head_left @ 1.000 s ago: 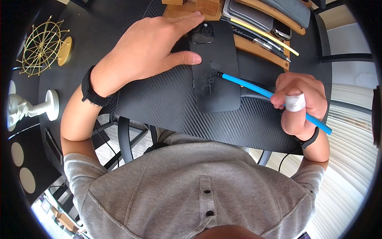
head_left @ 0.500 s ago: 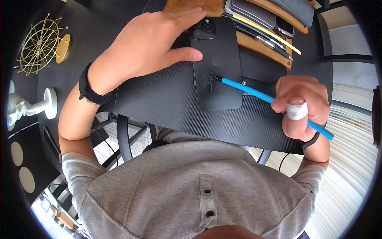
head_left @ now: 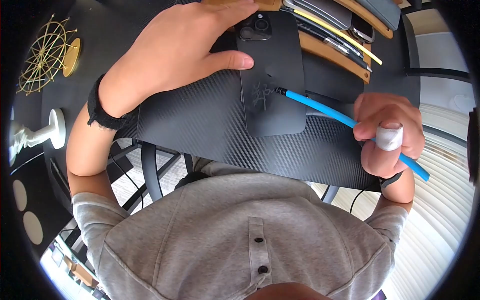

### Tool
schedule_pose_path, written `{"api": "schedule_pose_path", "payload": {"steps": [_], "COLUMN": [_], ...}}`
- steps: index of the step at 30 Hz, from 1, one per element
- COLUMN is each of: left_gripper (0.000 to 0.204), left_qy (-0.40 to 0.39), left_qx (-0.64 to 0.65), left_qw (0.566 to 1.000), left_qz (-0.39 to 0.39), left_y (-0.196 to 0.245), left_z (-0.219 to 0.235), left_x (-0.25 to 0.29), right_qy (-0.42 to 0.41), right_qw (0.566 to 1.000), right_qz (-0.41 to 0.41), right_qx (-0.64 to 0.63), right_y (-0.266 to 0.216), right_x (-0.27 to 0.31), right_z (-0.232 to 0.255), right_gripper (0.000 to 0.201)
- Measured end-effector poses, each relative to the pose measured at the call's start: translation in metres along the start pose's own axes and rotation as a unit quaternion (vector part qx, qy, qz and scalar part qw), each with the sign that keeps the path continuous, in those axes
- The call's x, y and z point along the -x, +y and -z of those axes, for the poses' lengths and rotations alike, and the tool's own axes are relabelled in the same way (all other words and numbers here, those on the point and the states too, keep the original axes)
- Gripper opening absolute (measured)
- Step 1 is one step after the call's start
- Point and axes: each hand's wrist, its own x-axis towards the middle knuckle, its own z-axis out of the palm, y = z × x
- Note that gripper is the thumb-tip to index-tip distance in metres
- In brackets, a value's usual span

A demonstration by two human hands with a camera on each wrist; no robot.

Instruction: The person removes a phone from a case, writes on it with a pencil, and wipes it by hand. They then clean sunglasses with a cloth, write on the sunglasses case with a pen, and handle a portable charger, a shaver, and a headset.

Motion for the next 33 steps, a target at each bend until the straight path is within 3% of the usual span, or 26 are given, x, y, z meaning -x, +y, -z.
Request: {"api": "schedule_pose_path", "payload": {"steps": [3, 6, 9, 18, 22, 25, 33], "left_gripper": [0.079, 0.079, 0.079, 0.08, 0.081, 0.081, 0.083], "left_qy": [-0.005, -0.005, -0.002, -0.019, -0.009, 0.017, -0.03], "left_qx": [-0.004, -0.003, -0.003, -0.012, -0.007, -0.001, -0.009], "left_qw": [1.0, 1.0, 1.0, 1.0, 1.0, 0.999, 1.0], "left_qz": [0.008, 0.003, -0.02, 0.001, -0.004, -0.033, 0.001], "left_y": [0.002, 0.001, -0.013, 0.001, 0.002, -0.005, -0.013], "left_z": [-0.001, 0.0, -0.009, 0.0, 0.001, -0.004, -0.008], "left_x": [-0.001, -0.001, -0.002, -0.003, -0.003, 0.0, -0.003], "right_qy": [-0.015, -0.006, 0.024, -0.008, 0.035, 0.027, 0.016], "right_qw": [1.0, 1.0, 0.999, 1.0, 0.998, 0.998, 0.999], "right_qz": [0.0, -0.008, -0.013, -0.009, -0.043, -0.02, -0.03], "right_qx": [0.002, 0.019, 0.022, 0.015, 0.027, -0.054, 0.015], "right_y": [-0.001, -0.007, -0.003, -0.007, -0.008, 0.003, -0.002], "right_x": [0.0, -0.001, 0.002, -0.001, 0.001, 0.007, 0.005], "right_z": [0.001, -0.005, -0.005, -0.002, 0.0, 0.013, 0.011], "right_gripper": [0.029, 0.045, 0.046, 0.045, 0.049, 0.013, 0.013]}}
